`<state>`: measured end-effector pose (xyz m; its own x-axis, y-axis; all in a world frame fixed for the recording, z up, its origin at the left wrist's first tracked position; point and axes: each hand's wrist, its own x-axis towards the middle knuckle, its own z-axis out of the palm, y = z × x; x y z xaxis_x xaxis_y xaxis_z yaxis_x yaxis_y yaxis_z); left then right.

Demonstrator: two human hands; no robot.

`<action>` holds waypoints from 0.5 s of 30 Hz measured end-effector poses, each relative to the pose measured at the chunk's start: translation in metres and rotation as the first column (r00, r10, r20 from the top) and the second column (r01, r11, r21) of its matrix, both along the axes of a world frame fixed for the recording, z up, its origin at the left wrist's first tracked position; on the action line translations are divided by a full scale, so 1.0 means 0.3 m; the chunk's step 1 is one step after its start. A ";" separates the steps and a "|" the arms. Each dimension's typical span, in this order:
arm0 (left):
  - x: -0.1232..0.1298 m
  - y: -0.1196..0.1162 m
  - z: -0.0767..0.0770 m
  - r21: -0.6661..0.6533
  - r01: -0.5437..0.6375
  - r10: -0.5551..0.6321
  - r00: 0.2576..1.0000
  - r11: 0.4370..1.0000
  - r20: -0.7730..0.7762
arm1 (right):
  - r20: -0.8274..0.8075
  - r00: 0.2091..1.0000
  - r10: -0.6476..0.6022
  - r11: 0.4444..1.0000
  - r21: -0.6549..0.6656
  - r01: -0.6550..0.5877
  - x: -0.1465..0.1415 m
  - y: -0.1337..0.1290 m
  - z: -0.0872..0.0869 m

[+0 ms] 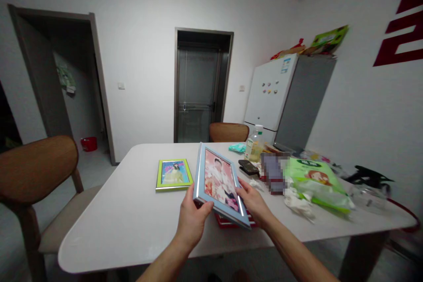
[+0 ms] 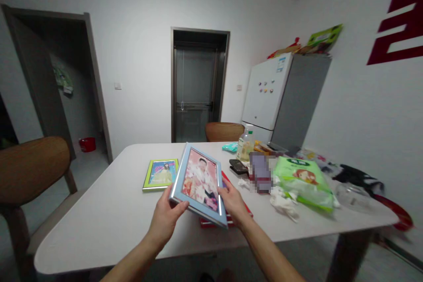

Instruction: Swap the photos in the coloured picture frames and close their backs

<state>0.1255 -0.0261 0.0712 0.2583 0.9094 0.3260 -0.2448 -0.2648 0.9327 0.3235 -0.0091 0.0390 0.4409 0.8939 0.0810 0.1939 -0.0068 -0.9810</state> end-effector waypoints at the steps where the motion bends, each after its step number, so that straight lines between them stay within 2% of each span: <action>1: 0.024 0.010 -0.018 -0.022 0.021 -0.021 1.000 1.000 -0.019 | 0.101 0.994 -0.039 0.998 -0.034 0.043 0.067 0.018 0.000; 2: 0.049 0.019 -0.040 -0.037 0.037 -0.039 0.998 0.999 -0.043 | 0.212 0.974 -0.073 0.993 -0.071 0.090 0.126 0.036 -0.003; 4: 0.101 0.031 -0.092 -0.036 0.039 -0.044 0.989 0.999 -0.138 | 0.416 0.908 -0.055 0.984 -0.134 0.121 0.219 0.066 -0.018; 6: 0.145 0.044 -0.138 0.007 -0.022 0.023 0.943 1.000 -0.331 | 0.497 0.867 -0.040 0.978 -0.159 0.137 0.276 0.088 -0.040; 8: 0.173 0.055 -0.167 0.073 -0.081 0.107 0.859 0.994 -0.500 | 0.534 0.844 -0.040 0.976 -0.161 0.148 0.303 0.103 -0.060; 11: 0.180 0.065 -0.174 0.141 -0.096 0.163 0.774 0.985 -0.611 | 0.592 0.805 -0.034 0.973 -0.164 0.162 0.315 0.116 -0.077; 15: 0.129 0.075 -0.161 0.211 -0.086 0.211 0.696 0.974 -0.686 | 0.646 0.763 -0.021 0.972 -0.165 0.167 0.306 0.123 -0.062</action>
<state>0.1641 -0.0037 0.0228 0.3337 0.9111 0.2418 0.5171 -0.3914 0.7612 0.4153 0.0279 0.0204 0.4348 0.8785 0.1980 0.7596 -0.2397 -0.6047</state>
